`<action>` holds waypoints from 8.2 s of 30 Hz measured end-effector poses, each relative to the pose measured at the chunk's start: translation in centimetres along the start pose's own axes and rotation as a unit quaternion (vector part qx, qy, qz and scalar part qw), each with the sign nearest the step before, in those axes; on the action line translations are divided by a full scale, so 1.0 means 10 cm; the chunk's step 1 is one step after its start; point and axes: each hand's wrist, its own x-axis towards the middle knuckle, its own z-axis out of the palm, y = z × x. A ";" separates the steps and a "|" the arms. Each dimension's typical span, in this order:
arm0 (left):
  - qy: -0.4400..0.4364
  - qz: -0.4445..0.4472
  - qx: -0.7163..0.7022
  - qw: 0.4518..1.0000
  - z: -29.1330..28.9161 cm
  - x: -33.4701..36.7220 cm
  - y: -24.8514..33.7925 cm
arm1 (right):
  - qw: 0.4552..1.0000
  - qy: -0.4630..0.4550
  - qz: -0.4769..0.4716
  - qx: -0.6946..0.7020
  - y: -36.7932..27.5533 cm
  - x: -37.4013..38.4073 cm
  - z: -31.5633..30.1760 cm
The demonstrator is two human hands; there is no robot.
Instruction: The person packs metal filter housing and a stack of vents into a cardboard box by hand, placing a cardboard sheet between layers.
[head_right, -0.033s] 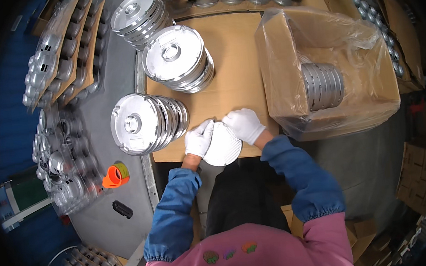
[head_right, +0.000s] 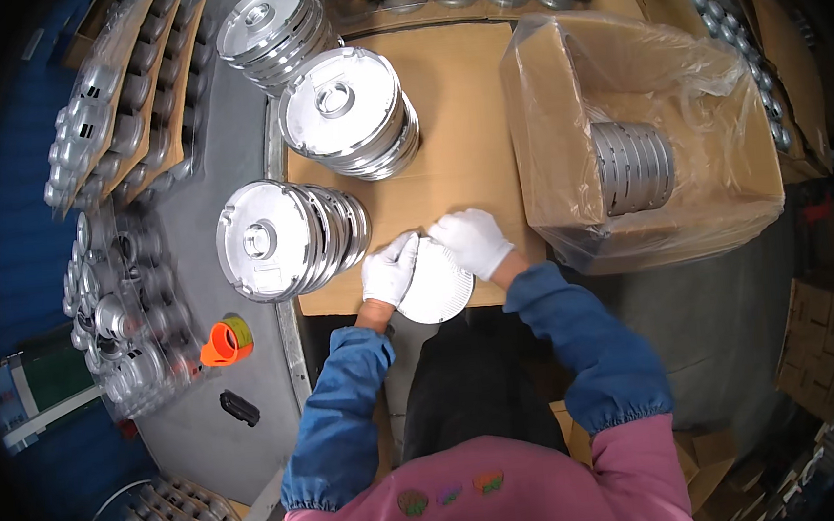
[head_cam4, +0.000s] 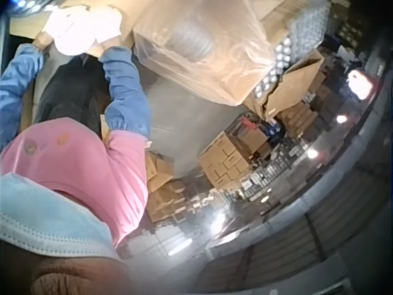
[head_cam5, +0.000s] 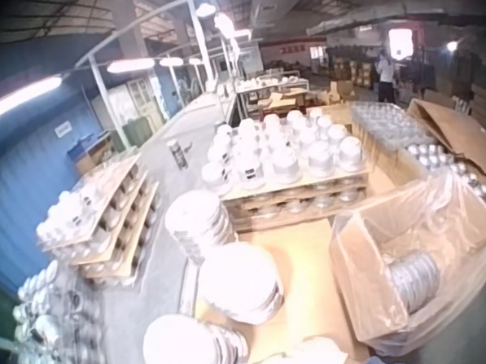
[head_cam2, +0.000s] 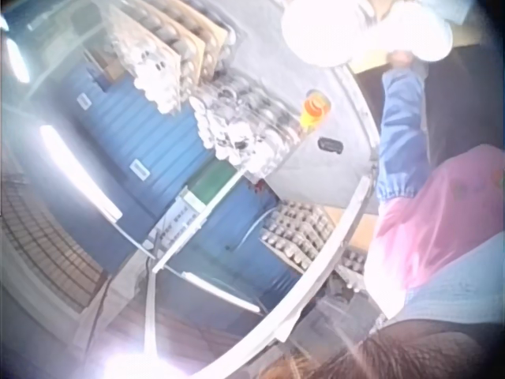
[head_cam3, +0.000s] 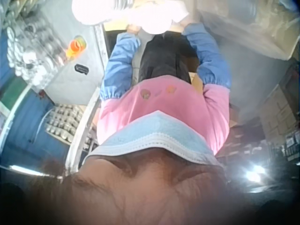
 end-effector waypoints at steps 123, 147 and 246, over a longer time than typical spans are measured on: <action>-0.212 -0.090 -0.752 0.618 -0.71 -1.98 2.18 | 0.941 0.303 -0.011 -0.153 -1.58 -1.76 -2.18; -0.122 -0.125 -0.805 0.568 -0.77 -2.04 1.90 | 0.954 0.232 0.040 -0.187 -1.82 -1.47 -1.89; -0.138 -0.175 -0.843 0.490 -0.91 -2.00 1.58 | 0.981 0.148 -0.048 0.118 -1.51 -0.78 -2.23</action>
